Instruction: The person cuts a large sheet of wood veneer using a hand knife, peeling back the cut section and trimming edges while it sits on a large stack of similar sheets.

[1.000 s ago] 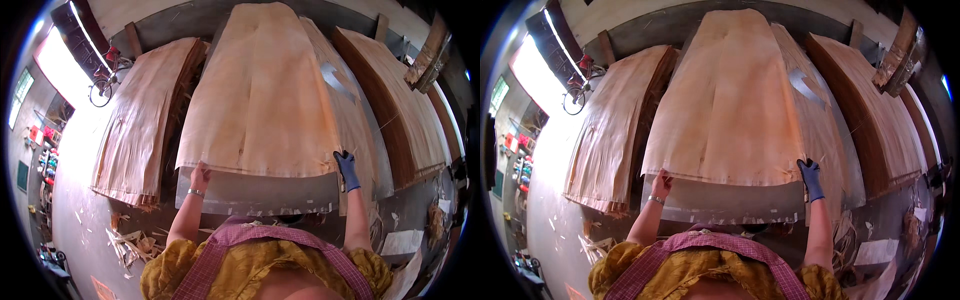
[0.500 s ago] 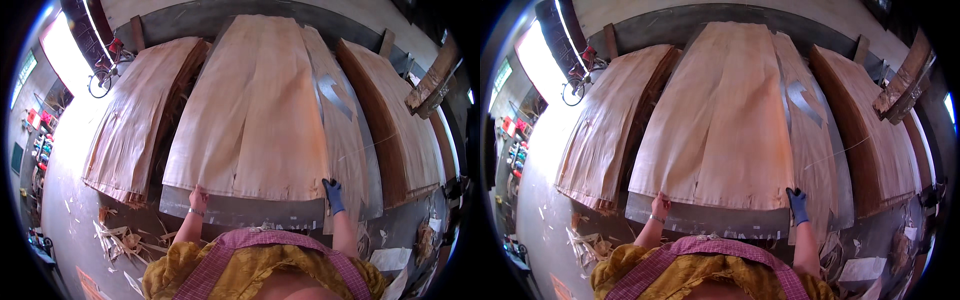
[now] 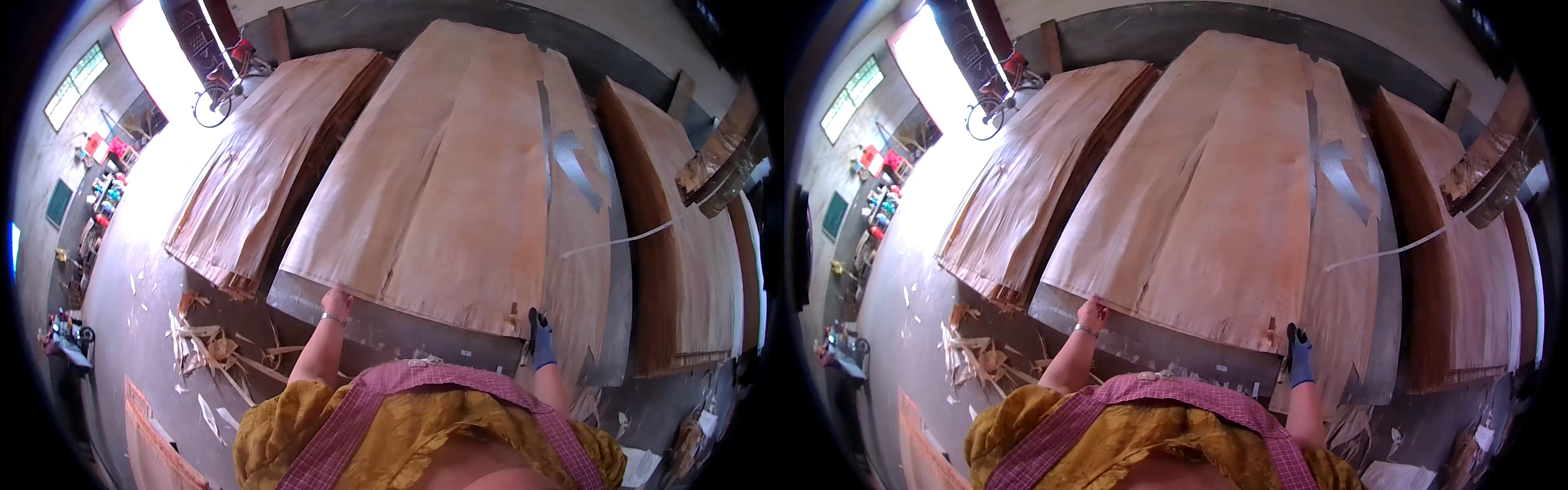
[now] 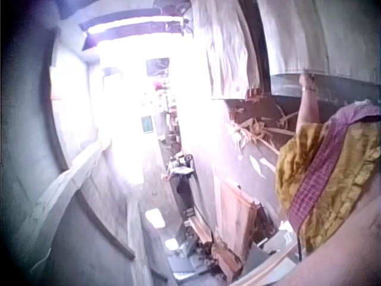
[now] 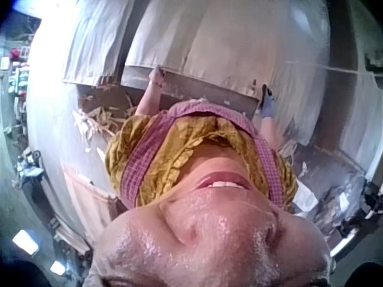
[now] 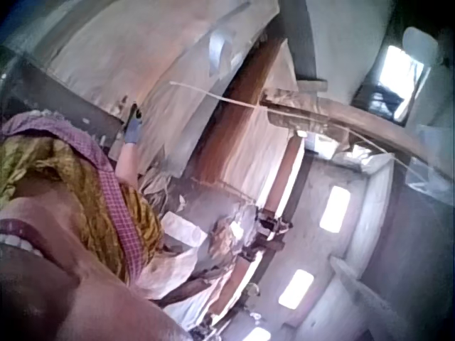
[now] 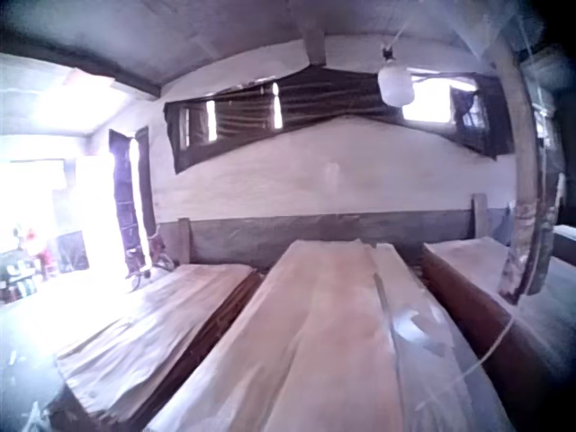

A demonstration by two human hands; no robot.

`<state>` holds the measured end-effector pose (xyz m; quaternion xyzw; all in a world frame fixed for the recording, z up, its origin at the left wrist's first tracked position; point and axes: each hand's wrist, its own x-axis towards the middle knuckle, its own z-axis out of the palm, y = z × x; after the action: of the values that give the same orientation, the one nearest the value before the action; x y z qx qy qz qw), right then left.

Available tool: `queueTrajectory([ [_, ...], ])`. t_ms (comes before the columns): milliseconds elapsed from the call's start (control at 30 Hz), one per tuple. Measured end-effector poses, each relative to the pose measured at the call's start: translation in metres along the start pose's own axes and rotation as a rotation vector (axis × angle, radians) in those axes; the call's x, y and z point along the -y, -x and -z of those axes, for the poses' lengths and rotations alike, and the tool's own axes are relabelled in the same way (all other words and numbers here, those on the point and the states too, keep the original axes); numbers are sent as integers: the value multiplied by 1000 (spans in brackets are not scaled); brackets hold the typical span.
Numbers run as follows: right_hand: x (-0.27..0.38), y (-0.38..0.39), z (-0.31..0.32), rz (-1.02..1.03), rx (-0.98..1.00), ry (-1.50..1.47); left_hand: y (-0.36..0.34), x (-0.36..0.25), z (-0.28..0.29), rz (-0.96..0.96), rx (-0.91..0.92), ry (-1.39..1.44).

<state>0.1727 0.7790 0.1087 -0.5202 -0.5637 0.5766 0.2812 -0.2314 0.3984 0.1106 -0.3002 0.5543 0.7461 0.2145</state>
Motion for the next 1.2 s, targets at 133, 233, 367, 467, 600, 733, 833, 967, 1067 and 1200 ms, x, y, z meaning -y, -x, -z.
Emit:
queueTrajectory([
  [133,-21,10,17,-81,51,166,12,15,3,-39,-123,-33],
  [233,-15,21,15,-131,-147,383,20,21,1,15,-241,-17],
  [367,-24,2,9,-28,-113,322,17,17,-5,-32,-203,74],
  [467,-27,2,10,235,-159,562,23,16,-22,-51,-312,-64],
  [600,-9,17,-11,110,-87,749,9,13,2,-186,-382,-41],
  [733,-6,25,-1,154,-185,781,27,18,-14,-111,-427,-229],
  [833,-3,14,0,108,-201,828,23,15,-14,-88,-427,-226],
  [967,-20,-6,-2,43,-191,710,19,24,-6,-32,-330,-286],
  [1067,-24,-6,-43,77,-114,674,16,31,1,-84,-301,-315],
  [1200,-11,-6,-106,51,2,583,27,19,-13,-80,-241,-423],
])
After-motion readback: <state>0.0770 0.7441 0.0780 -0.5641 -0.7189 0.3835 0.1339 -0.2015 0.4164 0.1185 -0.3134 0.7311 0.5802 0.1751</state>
